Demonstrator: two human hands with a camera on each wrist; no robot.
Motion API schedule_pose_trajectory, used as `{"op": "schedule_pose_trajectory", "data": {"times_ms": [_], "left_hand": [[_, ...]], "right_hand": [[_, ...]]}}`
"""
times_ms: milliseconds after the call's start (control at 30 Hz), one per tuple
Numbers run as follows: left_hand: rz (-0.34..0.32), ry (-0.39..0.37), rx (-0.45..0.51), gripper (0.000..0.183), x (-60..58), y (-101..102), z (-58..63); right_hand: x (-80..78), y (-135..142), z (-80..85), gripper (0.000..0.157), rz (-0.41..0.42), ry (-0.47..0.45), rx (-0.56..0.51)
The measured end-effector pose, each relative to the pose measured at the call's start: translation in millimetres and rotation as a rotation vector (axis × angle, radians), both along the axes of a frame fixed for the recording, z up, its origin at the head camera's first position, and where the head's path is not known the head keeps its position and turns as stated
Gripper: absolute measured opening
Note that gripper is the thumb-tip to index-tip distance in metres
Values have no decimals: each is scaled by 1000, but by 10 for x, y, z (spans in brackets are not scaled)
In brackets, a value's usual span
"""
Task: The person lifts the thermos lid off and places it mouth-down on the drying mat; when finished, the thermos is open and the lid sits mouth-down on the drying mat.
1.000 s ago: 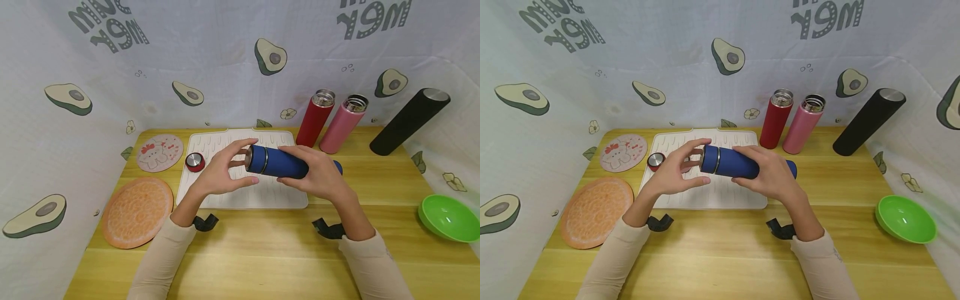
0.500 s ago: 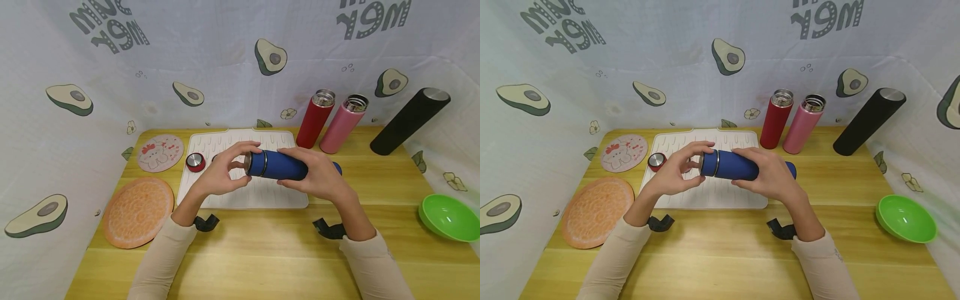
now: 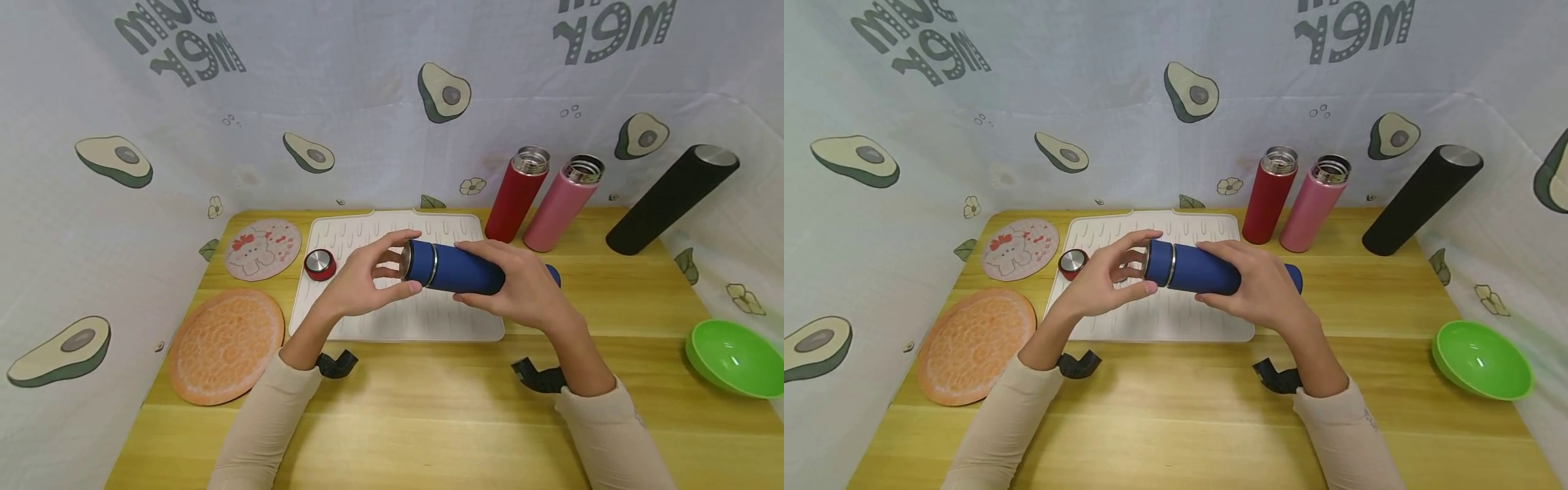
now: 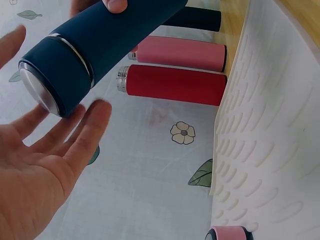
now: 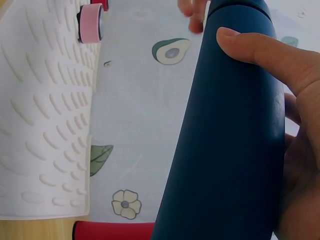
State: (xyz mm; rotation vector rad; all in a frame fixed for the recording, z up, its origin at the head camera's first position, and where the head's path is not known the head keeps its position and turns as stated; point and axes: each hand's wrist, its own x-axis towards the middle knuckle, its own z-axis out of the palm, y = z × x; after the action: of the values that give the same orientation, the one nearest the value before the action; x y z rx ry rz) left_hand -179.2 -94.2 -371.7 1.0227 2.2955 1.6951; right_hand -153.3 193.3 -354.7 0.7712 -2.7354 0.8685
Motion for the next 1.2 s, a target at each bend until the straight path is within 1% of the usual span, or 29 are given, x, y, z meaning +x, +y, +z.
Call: {"op": "schedule_pose_trajectory", "data": {"times_ms": [100, 167, 300, 433, 567, 733, 833, 933, 1067, 1200], "left_hand": [[-34, 41, 2, 86, -4, 1, -4], [-61, 85, 7, 90, -7, 3, -11], [-106, 135, 27, 81, -10, 4, -17], [-107, 146, 56, 74, -14, 8, -22], [-71, 134, 68, 73, -14, 9, -31], [-12, 75, 78, 73, -6, 19, -33], [43, 33, 84, 68, 5, 22, -31], [94, 2, 102, 63, 11, 28, -24], [132, -8, 141, 60, 16, 26, -12], [165, 6, 144, 59, 16, 16, -12]], "right_hand": [[2, 12, 6, 79, 1, -5, -5], [0, 17, 7, 78, 2, -1, -9], [-3, 25, -1, 79, 3, 19, -18], [-5, 28, -2, 80, 20, 31, -21], [-1, 28, 0, 80, 28, 22, -17], [13, 12, 4, 80, 4, 12, -13], [20, -9, 9, 79, -8, 34, -2], [22, -23, 10, 79, -37, 74, 18], [23, -19, 16, 81, -75, 114, 33], [13, 28, 23, 84, -114, 133, 19]]}}
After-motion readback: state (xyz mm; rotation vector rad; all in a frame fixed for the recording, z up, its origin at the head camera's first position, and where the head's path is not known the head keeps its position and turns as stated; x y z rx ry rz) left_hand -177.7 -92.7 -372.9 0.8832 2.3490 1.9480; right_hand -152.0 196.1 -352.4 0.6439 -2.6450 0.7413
